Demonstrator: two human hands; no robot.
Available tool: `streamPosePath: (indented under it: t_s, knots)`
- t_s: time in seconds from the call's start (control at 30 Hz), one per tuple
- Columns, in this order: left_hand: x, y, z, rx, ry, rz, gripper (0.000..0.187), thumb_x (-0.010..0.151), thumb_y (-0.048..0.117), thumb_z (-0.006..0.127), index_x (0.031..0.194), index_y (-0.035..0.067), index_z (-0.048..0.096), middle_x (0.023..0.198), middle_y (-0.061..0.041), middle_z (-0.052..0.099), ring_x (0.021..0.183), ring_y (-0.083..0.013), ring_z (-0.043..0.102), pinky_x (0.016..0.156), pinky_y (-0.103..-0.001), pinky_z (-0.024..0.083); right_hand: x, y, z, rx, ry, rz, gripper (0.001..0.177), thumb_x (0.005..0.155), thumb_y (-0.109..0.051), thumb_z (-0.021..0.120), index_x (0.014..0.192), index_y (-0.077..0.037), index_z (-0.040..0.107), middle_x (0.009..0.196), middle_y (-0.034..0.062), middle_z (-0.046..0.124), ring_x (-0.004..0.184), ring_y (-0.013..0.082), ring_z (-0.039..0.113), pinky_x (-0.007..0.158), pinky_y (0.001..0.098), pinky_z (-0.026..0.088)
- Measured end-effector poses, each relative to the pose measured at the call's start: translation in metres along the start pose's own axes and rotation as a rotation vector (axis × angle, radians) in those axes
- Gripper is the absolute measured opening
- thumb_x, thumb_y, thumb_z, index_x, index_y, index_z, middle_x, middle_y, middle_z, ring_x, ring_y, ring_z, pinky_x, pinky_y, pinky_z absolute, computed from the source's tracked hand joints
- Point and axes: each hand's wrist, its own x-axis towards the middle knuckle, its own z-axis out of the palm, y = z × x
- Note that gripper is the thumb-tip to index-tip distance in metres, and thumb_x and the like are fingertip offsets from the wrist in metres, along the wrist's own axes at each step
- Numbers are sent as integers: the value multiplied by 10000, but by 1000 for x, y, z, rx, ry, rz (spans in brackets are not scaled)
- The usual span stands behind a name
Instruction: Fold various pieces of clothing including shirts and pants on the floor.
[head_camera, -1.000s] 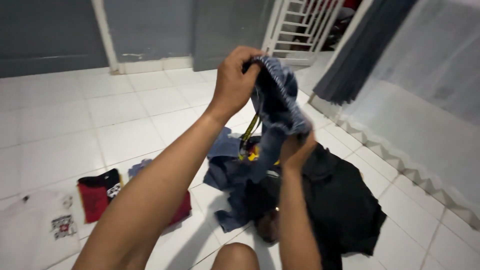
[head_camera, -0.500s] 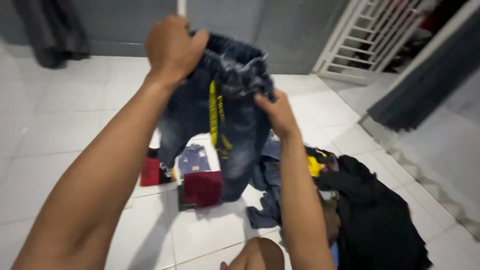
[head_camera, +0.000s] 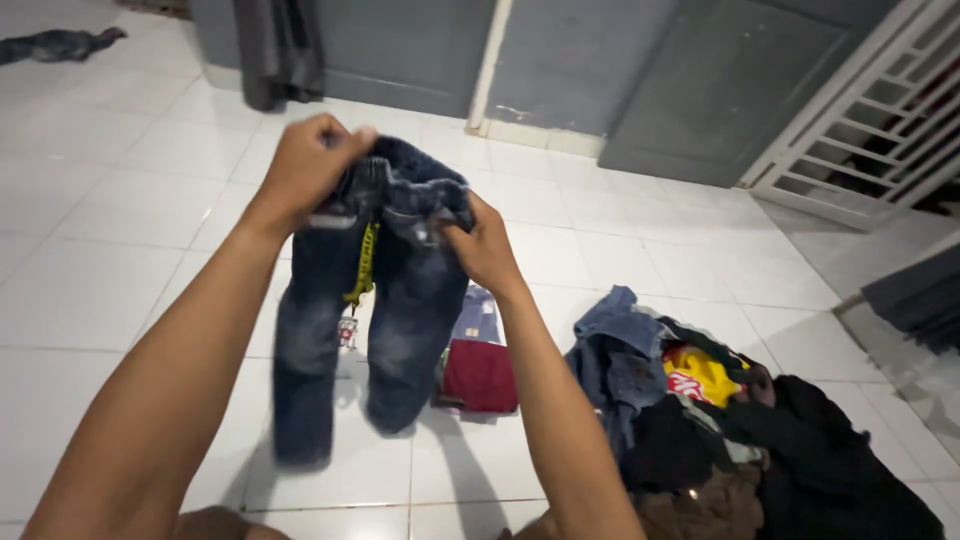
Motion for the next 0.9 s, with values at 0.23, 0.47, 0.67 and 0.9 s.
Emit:
streamPosePath:
  t_s: [0.23,0.47,0.67,0.9]
  knots:
    - [-85,-84,-39,-109,-604,-220,444,663,291,905,1030,107,738,904,30,747,879,-125,657,812,-323,550,-53,90,21,478,-105,330,217,928,-41,668,1140,-8,700,1008,14,716,907,110,626,809,273,528]
    - [-84,-114,-27,-364,-1006,-305,508,662,483,903,834,50,699,715,38,599,667,-108,527,576,-272,415,-78,109,-5,872,-447,491,429,743,70,674,1168,19,684,1105,85,746,1029,201,705,925,339,581]
    - [-40,-144,67,-510,-782,-203,641,861,719,677,813,90,564,738,60,484,679,-63,451,547,-255,387,-38,143,20,1011,-230,421,412,747,33,632,1155,38,689,1036,117,749,910,219,708,809,345,573]
    - [-64,-136,116,-539,-445,-221,521,915,609,614,838,105,719,735,52,668,681,-48,577,613,-248,482,-55,101,41,986,-59,540,455,722,26,579,1169,9,660,1088,92,722,956,185,711,864,308,590]
